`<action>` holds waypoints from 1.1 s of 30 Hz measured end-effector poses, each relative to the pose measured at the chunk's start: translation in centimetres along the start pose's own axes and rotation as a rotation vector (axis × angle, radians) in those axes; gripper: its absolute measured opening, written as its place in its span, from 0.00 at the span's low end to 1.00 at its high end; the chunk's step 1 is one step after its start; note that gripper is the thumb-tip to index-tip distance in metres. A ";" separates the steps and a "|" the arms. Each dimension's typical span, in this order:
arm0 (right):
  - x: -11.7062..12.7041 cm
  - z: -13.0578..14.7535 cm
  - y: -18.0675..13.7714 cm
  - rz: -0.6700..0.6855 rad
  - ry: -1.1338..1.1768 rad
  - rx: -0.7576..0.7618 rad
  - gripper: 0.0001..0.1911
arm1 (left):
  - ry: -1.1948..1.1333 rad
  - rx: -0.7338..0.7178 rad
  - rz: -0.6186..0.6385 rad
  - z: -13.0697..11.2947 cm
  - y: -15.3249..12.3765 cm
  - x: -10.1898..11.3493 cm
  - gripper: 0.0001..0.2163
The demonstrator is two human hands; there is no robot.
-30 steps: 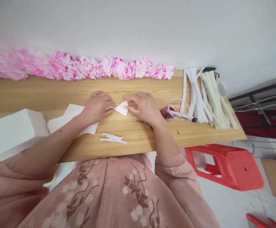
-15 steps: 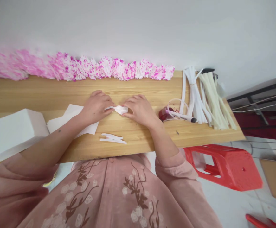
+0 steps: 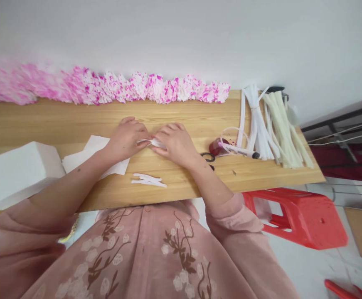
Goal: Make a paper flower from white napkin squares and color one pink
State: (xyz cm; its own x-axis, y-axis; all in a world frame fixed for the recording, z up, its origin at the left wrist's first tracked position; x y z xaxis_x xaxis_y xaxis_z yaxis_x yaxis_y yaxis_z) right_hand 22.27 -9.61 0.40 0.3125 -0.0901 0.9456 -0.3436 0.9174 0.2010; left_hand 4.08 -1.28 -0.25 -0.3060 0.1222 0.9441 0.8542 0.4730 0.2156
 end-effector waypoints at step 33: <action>-1.0 0.2 0.5 -0.036 -0.092 -0.047 0.12 | -0.021 0.209 0.093 2.9 -0.3 2.5 0.09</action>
State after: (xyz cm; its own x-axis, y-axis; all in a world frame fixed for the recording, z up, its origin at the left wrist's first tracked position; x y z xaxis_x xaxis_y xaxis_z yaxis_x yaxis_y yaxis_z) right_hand 21.57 -9.19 -0.42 0.2399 -0.1563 0.9581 -0.2911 0.9300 0.2246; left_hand 1.81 1.44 1.31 -0.2404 0.1911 0.9517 0.7742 0.6291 0.0692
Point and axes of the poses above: each hand's wrist, its own y-axis towards the middle knuckle, its own x-axis out of the back of the hand, z = x × y, the point moved 1 cm from there along y, towards the middle knuckle
